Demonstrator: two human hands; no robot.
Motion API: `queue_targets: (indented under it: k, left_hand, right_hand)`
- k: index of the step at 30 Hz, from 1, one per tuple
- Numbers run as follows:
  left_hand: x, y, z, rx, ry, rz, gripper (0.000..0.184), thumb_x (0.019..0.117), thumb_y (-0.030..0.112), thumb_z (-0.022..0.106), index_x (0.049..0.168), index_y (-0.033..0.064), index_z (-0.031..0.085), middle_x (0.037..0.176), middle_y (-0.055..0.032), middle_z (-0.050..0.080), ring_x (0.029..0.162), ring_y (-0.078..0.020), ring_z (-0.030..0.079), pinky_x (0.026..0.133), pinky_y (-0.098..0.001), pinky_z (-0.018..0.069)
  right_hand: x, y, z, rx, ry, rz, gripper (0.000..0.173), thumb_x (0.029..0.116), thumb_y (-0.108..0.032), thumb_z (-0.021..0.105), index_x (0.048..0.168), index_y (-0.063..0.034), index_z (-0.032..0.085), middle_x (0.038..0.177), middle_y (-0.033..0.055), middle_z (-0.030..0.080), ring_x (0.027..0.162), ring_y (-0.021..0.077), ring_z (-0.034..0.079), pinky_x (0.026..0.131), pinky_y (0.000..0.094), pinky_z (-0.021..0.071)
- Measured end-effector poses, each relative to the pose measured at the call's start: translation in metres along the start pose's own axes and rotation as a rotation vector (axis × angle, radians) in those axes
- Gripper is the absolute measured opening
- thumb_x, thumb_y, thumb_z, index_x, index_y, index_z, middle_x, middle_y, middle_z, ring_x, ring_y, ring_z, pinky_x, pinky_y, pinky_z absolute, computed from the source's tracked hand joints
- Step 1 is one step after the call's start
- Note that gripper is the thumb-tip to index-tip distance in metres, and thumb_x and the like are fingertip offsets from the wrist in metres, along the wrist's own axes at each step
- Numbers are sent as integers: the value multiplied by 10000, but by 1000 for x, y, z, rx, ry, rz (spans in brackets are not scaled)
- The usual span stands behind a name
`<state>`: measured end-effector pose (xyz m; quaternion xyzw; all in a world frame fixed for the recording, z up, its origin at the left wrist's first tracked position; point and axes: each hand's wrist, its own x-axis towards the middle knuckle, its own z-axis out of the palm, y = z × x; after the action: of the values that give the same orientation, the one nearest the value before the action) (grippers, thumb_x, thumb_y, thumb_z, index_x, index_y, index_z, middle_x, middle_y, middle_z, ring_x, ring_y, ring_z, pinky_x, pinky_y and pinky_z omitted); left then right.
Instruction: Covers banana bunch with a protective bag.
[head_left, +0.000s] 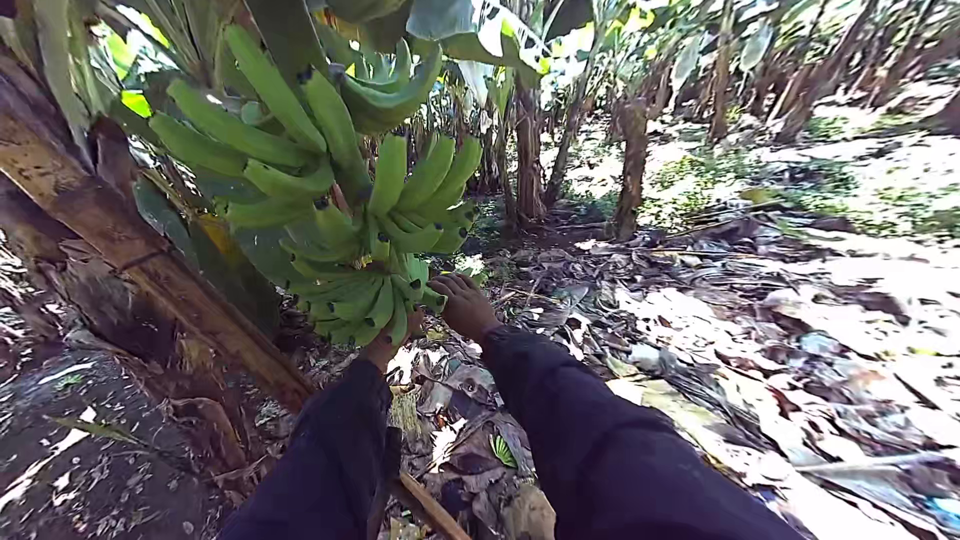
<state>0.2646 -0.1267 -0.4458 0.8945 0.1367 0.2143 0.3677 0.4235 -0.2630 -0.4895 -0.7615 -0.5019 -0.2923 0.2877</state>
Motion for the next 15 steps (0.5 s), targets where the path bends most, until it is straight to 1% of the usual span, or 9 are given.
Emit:
queue_targets:
  k: [3,5,7,8,9,11,12,13,15]
  left_hand:
    - [0,-12,-6,2,14,-60,488,907,348,778,1287,69,654,1212,-134,695,1144,-217,652,1019,-443,521]
    - [-8,-18,-13,-63,-4,-116,511,873,285,795,1297,48,635,1219,-148,677,1128,-227,653,978,-431,541]
    - [-8,-18,-19,-97,14,-130,508,884,218,780,1315,14,608,1250,-183,651,1155,-251,633,991,-431,528]
    - [-10,-22,-19,-77,7,-185,511,924,272,756,1343,22,605,1298,-184,640,1201,-252,622,1029,-428,511]
    - [-8,-24,-15,-46,24,-202,496,923,327,751,1313,43,636,1272,-162,662,1185,-232,634,1026,-418,515]
    - [-3,-20,-12,-25,15,-213,508,921,383,749,1310,74,645,1271,-136,668,1190,-211,635,1035,-412,514]
    - [0,-13,-12,-21,7,-195,505,927,370,748,1319,71,639,1275,-139,665,1195,-216,630,1043,-417,503]
    - [7,-14,-9,-10,39,-143,481,898,355,771,1273,74,663,1221,-128,687,1150,-210,649,1018,-424,518]
    - [17,-25,0,-69,74,-43,451,877,322,797,1235,73,681,1165,-114,704,1098,-194,668,984,-420,542]
  right_hand:
    - [-43,-23,6,29,-161,237,485,953,-154,648,1431,-126,570,1451,101,591,1394,284,508,1202,529,335]
    - [-99,-22,19,65,-321,439,522,970,-156,617,1479,-81,524,1488,163,554,1414,340,485,1204,589,301]
    - [-124,-12,9,68,-478,640,562,968,-157,616,1499,-37,475,1483,209,541,1407,374,482,1193,622,289]
    - [-124,-5,2,62,-554,775,598,959,-191,633,1507,-29,457,1467,224,548,1386,394,498,1168,648,313]
    - [-118,6,-8,62,-604,907,624,953,-248,646,1497,-11,455,1426,255,570,1347,429,528,1127,681,357]
    - [-103,33,-25,56,-629,1098,679,964,-396,626,1479,11,449,1368,291,596,1282,456,578,1053,679,442]
    - [-93,47,-35,38,-633,1126,696,959,-420,631,1468,20,456,1377,288,588,1289,446,577,1055,651,459]
    - [-79,55,-46,9,-656,1089,677,958,-396,646,1447,42,484,1406,297,563,1318,452,548,1071,645,445]
    - [-44,55,-60,31,-677,925,692,928,-297,710,1461,74,470,1480,325,476,1374,487,469,1103,662,391]
